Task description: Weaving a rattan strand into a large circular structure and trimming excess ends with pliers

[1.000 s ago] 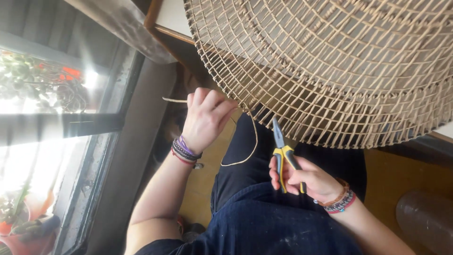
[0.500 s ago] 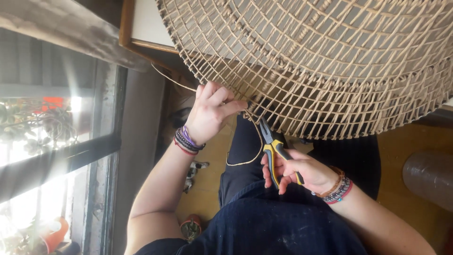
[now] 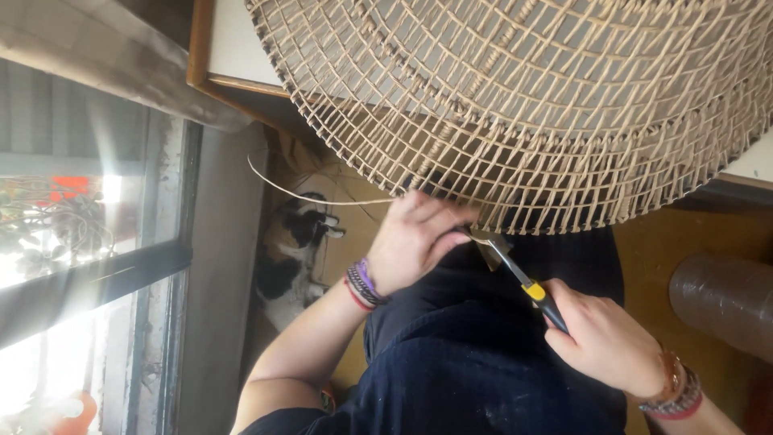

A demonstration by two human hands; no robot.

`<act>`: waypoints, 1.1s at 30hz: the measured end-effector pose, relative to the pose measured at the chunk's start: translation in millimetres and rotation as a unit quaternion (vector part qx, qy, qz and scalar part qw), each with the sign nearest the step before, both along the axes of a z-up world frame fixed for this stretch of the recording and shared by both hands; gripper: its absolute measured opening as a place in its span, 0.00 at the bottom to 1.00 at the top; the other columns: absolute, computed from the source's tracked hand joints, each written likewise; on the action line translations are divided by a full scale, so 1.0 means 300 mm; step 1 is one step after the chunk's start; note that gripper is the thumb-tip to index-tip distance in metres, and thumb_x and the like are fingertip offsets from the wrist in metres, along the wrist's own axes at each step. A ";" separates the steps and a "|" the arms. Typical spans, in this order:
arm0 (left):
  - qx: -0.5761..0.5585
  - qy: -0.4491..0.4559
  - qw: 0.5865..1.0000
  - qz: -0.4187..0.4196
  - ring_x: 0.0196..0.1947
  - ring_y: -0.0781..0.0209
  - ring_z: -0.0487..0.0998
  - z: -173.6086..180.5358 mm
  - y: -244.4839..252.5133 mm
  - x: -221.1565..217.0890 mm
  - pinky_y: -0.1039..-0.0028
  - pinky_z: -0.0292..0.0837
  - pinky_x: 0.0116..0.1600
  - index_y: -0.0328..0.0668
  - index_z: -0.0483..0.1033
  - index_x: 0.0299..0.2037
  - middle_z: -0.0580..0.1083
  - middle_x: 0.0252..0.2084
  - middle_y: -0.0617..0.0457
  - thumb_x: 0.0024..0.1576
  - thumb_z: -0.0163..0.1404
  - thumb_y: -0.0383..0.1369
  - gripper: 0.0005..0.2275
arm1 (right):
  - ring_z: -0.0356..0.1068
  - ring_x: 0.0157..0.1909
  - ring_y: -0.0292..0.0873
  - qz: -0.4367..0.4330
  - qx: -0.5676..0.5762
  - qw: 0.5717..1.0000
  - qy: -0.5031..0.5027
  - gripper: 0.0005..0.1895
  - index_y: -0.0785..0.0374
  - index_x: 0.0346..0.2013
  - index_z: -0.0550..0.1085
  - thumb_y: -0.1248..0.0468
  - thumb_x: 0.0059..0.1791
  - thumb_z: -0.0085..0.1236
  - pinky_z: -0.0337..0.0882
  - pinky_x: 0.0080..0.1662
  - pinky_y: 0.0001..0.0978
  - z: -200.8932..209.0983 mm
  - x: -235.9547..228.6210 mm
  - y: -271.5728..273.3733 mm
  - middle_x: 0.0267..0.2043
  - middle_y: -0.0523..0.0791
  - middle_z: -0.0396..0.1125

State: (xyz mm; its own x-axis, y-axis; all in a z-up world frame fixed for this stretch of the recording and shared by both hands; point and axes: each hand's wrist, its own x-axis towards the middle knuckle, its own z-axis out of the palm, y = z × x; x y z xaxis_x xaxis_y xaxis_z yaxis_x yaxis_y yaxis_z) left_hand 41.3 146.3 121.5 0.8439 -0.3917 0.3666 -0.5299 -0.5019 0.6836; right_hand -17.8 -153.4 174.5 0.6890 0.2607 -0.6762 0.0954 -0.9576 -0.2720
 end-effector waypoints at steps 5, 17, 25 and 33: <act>-0.119 0.049 0.989 0.080 0.39 0.53 0.71 -0.045 -0.017 -0.025 0.66 0.69 0.46 0.42 0.80 0.35 0.71 0.46 0.48 0.60 0.55 0.34 0.06 | 0.81 0.34 0.43 -0.159 0.287 0.922 0.208 0.14 0.65 0.40 0.75 0.72 0.40 0.51 0.83 0.33 0.34 -0.063 0.078 0.065 0.32 0.46 0.77; 0.139 -0.126 0.982 0.033 0.41 0.49 0.69 0.011 0.054 0.116 0.65 0.65 0.44 0.48 0.73 0.30 0.68 0.48 0.50 0.63 0.51 0.41 0.11 | 0.80 0.42 0.62 -0.301 0.483 0.711 0.413 0.24 0.76 0.49 0.69 0.69 0.39 0.43 0.85 0.29 0.51 -0.186 0.126 0.142 0.44 0.62 0.73; -0.004 -0.129 0.992 0.013 0.55 0.47 0.69 -0.248 0.067 0.119 0.65 0.63 0.53 0.57 0.79 0.49 0.67 0.62 0.47 0.56 0.55 0.56 0.19 | 0.77 0.25 0.43 -0.080 0.241 0.960 0.117 0.17 0.67 0.45 0.68 0.63 0.44 0.47 0.75 0.15 0.34 -0.292 0.074 0.147 0.31 0.46 0.70; 0.198 -0.127 0.963 0.128 0.76 0.25 0.40 -0.412 0.114 0.092 0.31 0.40 0.72 0.75 0.60 0.74 0.46 0.79 0.40 0.41 0.73 0.34 0.48 | 0.78 0.40 0.55 0.101 -0.157 0.973 -0.135 0.24 0.58 0.50 0.65 0.48 0.45 0.50 0.78 0.36 0.48 -0.105 -0.069 -0.071 0.39 0.48 0.69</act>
